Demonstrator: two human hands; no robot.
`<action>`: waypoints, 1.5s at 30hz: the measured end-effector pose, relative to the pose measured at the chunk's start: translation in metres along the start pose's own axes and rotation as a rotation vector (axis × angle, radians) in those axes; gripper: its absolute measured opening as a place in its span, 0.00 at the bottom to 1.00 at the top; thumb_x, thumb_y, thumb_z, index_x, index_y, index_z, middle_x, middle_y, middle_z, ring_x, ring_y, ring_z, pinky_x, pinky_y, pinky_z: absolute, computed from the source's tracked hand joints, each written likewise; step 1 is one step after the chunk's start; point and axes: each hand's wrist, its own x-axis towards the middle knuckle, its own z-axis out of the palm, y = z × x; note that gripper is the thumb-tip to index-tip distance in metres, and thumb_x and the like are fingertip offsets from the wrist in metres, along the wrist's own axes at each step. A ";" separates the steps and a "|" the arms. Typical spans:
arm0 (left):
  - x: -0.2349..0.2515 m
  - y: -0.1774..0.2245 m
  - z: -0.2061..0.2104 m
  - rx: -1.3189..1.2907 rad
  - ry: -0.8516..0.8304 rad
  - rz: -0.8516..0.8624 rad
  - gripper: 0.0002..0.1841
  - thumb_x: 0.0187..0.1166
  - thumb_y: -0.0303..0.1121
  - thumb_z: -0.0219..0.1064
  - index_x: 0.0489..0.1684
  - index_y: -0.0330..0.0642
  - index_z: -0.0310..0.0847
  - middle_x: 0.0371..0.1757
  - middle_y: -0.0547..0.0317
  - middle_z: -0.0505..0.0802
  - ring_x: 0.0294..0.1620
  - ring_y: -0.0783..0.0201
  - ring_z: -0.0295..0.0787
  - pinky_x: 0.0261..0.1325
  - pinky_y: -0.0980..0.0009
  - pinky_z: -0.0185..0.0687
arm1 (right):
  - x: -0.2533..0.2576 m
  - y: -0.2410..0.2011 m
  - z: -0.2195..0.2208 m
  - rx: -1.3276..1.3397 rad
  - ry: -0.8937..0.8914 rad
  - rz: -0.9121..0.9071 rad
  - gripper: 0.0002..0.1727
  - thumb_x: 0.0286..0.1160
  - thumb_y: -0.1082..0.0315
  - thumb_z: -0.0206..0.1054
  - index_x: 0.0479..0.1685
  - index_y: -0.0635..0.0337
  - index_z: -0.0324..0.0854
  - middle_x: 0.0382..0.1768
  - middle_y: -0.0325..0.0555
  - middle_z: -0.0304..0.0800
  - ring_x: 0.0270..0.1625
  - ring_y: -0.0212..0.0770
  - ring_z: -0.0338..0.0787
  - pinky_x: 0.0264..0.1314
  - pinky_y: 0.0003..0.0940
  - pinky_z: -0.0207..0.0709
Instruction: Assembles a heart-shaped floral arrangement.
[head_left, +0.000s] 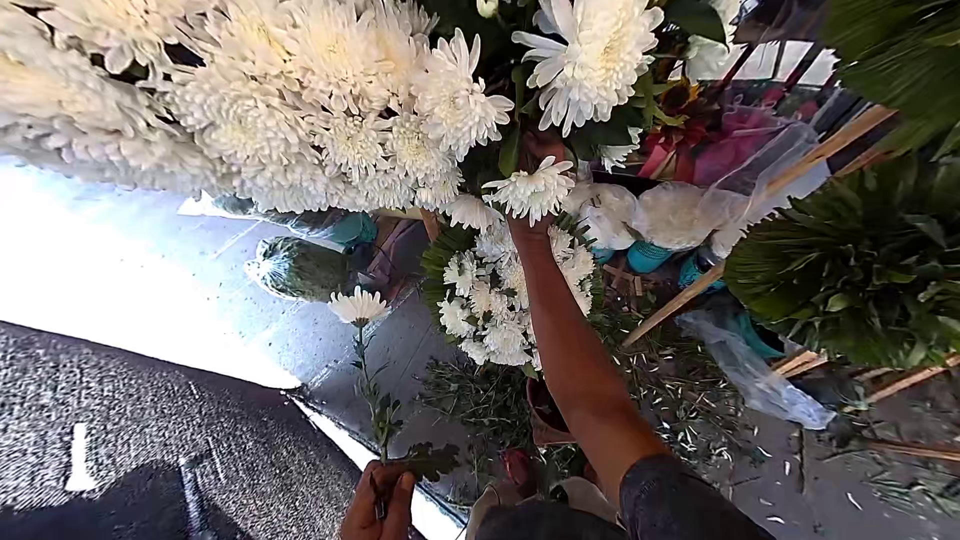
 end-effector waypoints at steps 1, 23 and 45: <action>-0.001 0.002 0.001 0.000 -0.001 -0.018 0.05 0.79 0.27 0.62 0.40 0.45 0.84 0.31 0.74 0.84 0.23 0.82 0.75 0.26 0.83 0.76 | 0.009 0.002 0.007 0.159 0.115 -0.017 0.19 0.80 0.74 0.61 0.64 0.76 0.83 0.65 0.71 0.86 0.71 0.62 0.85 0.75 0.53 0.70; -0.030 0.033 0.049 -0.814 0.005 -0.120 0.21 0.81 0.39 0.68 0.71 0.46 0.83 0.29 0.62 0.89 0.13 0.75 0.76 0.16 0.78 0.78 | -0.149 -0.024 -0.085 1.516 -0.899 0.655 0.14 0.93 0.64 0.53 0.64 0.57 0.79 0.50 0.47 0.89 0.47 0.40 0.91 0.55 0.40 0.88; -0.046 0.065 0.156 -0.332 -0.229 -0.112 0.24 0.85 0.61 0.55 0.45 0.49 0.82 0.26 0.77 0.83 0.23 0.80 0.76 0.28 0.80 0.77 | -0.157 0.043 -0.193 1.651 -0.536 0.807 0.09 0.89 0.71 0.55 0.44 0.59 0.80 0.40 0.46 0.90 0.40 0.39 0.93 0.48 0.36 0.91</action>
